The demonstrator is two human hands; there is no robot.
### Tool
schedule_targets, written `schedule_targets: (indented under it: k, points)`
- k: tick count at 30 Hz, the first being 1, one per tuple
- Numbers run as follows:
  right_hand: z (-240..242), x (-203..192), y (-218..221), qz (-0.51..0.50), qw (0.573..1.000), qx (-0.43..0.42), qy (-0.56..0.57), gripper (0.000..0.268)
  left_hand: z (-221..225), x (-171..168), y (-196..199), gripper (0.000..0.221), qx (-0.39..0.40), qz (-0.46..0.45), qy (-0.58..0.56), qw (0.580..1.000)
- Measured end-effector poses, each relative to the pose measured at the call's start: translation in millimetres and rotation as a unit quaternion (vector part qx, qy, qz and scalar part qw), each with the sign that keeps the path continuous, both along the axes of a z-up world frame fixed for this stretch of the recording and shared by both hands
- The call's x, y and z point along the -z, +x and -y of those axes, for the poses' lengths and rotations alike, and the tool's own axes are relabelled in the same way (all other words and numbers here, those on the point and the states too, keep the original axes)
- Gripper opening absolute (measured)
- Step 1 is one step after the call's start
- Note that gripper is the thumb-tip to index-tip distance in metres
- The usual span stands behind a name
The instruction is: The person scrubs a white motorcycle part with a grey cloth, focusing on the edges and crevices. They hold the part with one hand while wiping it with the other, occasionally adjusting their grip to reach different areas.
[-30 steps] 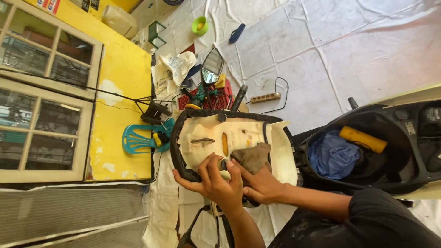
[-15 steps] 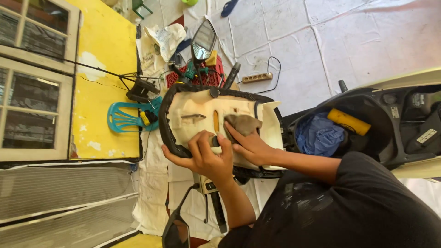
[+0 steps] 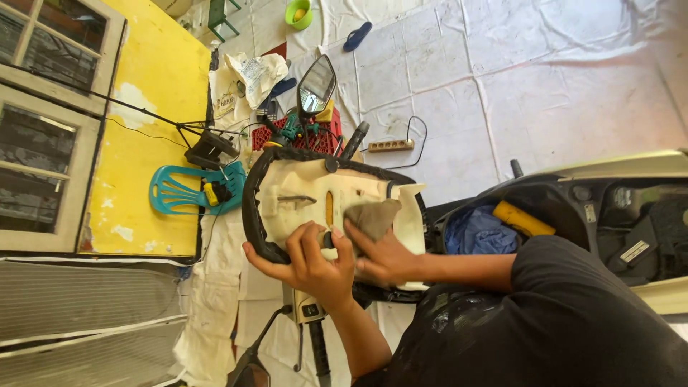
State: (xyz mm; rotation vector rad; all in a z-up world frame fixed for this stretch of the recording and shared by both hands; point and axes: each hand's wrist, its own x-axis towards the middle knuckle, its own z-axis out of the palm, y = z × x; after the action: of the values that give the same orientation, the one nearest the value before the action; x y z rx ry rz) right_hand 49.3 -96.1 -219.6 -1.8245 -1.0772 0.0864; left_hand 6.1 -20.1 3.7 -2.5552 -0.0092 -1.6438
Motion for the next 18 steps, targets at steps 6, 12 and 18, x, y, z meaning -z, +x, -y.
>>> schedule_targets:
  k: [6,12,18]
  points:
    - [11.3,-19.4,4.8,0.122,0.991,0.033,0.035,0.077,2.2,1.6,1.5,0.025,-0.003,0.006,0.001,1.000]
    - [-7.6,2.3,21.0,0.036,0.994,0.046,0.088,0.080,11.3,5.1,-5.9,0.024,-0.015,-0.011,-0.011,1.000]
    - [18.1,-16.4,-9.0,0.114,0.992,0.009,0.054,0.075,-1.3,13.0,-5.6,0.029,-0.010,-0.007,0.004,1.000]
